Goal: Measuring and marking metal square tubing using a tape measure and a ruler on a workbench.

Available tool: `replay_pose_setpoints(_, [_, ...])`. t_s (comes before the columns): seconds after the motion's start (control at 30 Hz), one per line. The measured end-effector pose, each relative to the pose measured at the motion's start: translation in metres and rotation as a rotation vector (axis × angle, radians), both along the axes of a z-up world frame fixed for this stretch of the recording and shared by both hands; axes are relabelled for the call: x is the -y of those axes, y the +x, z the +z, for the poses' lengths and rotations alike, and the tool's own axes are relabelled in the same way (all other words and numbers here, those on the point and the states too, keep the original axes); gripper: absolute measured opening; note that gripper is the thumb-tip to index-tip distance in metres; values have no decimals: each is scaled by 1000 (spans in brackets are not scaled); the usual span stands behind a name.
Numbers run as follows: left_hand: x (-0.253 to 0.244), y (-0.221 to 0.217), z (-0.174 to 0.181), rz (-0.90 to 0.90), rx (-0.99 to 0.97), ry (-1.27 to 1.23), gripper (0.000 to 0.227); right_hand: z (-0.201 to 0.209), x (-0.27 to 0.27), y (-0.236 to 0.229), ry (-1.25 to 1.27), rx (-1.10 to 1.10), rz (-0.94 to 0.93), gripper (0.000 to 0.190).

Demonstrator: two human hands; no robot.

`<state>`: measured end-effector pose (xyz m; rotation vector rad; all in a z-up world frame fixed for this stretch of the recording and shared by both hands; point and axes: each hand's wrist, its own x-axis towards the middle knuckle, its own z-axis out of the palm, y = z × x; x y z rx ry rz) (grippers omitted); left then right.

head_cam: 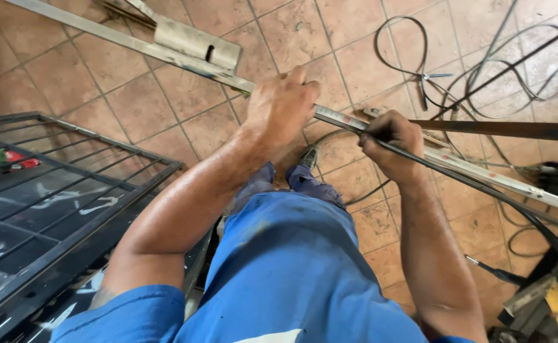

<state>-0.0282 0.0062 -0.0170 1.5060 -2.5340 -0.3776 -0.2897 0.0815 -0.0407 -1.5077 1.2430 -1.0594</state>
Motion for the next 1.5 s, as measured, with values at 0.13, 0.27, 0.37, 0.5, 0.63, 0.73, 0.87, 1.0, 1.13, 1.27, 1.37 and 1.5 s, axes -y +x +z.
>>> replay_pose_setpoints(0.13, [-5,-2,6,29,-7,-4,16,23,-2,18,28,47,-31,13])
replay_pose_setpoints(0.27, [2,-1,19,-24,92,139,25,23,0,17,43,-65,-20,9])
replay_pose_setpoints(0.37, [6,-1,32,-50,162,297,33,15,0,12,41,-209,13,15])
replay_pose_setpoints(0.5, [8,-2,31,-51,176,314,40,15,1,14,13,-315,22,18])
replay_pose_setpoints(0.63, [7,-1,27,-50,195,305,42,15,2,17,-1,-355,16,17])
replay_pose_setpoints(0.73, [5,0,22,-38,162,273,35,14,1,17,-24,-336,23,17])
replay_pose_setpoints(0.87, [5,0,20,-52,169,219,34,13,1,16,-58,-362,24,18])
replay_pose_setpoints(1.0, [8,-3,30,-41,205,325,43,10,2,15,-88,-380,56,19])
replay_pose_setpoints(1.13, [7,0,21,-54,179,234,34,15,3,16,-73,-358,57,18])
replay_pose_setpoints(1.27, [5,-1,30,-56,182,247,35,18,0,18,-28,-335,52,18])
replay_pose_setpoints(1.37, [6,-2,37,-41,179,306,35,15,2,16,-77,-346,80,17])
replay_pose_setpoints(1.5, [6,-1,31,-22,176,310,32,15,2,20,-70,-337,50,16])
